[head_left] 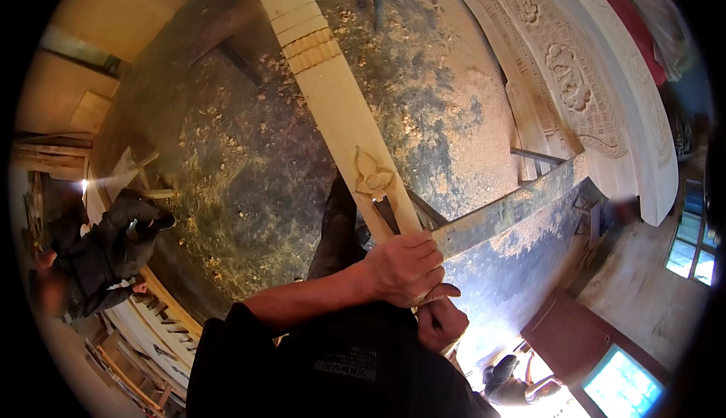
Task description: The person carves decorative patterns into a long wooden plank using a chisel and their hands.
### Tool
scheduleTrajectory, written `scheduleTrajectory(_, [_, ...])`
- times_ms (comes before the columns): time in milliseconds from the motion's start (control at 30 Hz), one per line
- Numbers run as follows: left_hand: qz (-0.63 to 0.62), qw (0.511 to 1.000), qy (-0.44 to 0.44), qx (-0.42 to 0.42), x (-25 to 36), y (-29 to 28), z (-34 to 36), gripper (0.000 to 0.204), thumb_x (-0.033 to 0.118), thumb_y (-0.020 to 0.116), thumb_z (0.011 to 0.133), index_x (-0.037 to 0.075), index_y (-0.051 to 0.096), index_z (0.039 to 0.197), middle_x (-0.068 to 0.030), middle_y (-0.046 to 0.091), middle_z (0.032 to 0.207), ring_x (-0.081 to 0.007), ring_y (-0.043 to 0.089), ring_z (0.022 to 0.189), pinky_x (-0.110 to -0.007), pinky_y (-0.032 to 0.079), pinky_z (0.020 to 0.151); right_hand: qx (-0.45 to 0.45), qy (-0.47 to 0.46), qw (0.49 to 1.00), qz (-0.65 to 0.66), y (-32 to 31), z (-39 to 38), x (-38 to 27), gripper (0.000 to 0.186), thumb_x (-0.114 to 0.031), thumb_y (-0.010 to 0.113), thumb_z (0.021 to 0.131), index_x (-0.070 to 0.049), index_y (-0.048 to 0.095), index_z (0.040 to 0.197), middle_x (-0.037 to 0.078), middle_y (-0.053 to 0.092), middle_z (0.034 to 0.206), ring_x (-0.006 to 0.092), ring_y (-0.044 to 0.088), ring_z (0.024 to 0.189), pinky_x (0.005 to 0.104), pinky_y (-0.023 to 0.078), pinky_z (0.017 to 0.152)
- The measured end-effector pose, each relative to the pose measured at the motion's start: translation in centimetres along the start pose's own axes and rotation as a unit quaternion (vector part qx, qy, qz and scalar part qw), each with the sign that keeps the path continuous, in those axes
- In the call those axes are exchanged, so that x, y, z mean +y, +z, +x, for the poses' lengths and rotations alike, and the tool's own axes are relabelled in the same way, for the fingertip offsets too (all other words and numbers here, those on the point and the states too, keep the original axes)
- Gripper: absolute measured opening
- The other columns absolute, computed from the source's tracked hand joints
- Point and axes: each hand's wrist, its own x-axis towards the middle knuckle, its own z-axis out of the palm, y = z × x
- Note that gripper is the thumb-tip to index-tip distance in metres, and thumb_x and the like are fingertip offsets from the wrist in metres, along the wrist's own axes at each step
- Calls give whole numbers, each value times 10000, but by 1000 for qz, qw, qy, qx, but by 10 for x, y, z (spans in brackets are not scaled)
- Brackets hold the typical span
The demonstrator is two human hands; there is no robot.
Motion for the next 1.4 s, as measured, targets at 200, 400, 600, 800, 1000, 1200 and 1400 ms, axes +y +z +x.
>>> scheduleTrajectory(200, [-8, 1000, 0, 4, 1, 1, 0, 381, 321, 871, 763, 64, 599, 690, -84, 618, 800, -271, 693, 825, -376, 578, 838, 25, -2, 1000, 11, 6, -1, 2, 187, 114, 723, 808, -8, 769, 943, 138, 651, 684, 147, 631, 569, 296, 475, 564])
scheduleTrajectory(400, [-13, 1000, -8, 18, 0, 1, -2, 365, 306, 871, 752, 65, 604, 690, -93, 642, 816, -277, 706, 826, -389, 589, 853, 24, 29, 999, -8, 7, -4, -5, 131, 71, 753, 811, -42, 749, 877, 157, 706, 816, 344, 707, 656, 371, 529, 569])
scheduleTrajectory(600, [-23, 1000, -7, 10, 1, 0, -1, 363, 311, 869, 771, 59, 617, 705, -107, 660, 829, -287, 715, 828, -395, 593, 865, 6, 54, 999, -8, 3, -9, -4, 89, 44, 775, 827, -32, 749, 864, 184, 687, 788, 355, 698, 638, 376, 523, 566])
scheduleTrajectory(800, [-25, 1000, -10, 1, 0, -5, -2, 371, 324, 869, 757, 56, 619, 703, -116, 671, 845, -302, 729, 857, -406, 602, 884, 14, 69, 998, 5, 5, -4, -15, 82, 35, 777, 829, -35, 755, 866, 174, 701, 789, 341, 714, 649, 370, 532, 584])
scheduleTrajectory(1000, [-24, 999, 12, 37, -1, -6, 1, 397, 376, 839, 795, 69, 614, 683, -92, 622, 795, -293, 692, 824, -401, 575, 869, 34, 61, 997, 11, 16, -9, -6, 69, 20, 764, 846, -14, 771, 905, 142, 669, 693, 177, 647, 580, 314, 475, 575])
scheduleTrajectory(1200, [-18, 999, 23, 40, -3, -7, 4, 409, 401, 824, 814, 75, 607, 698, -80, 587, 774, -284, 677, 817, -405, 563, 895, 40, 67, 997, 23, 11, 3, -28, 73, 15, 741, 850, -18, 778, 905, 153, 683, 710, 215, 693, 615, 329, 503, 590])
scheduleTrajectory(1400, [-8, 999, 43, 31, -2, -10, 4, 414, 428, 780, 843, 76, 596, 722, -81, 588, 795, -281, 673, 829, -413, 560, 940, 21, 39, 999, -25, 4, 1, -23, 104, 52, 751, 840, -18, 779, 913, 152, 723, 781, 250, 719, 650, 323, 526, 614])
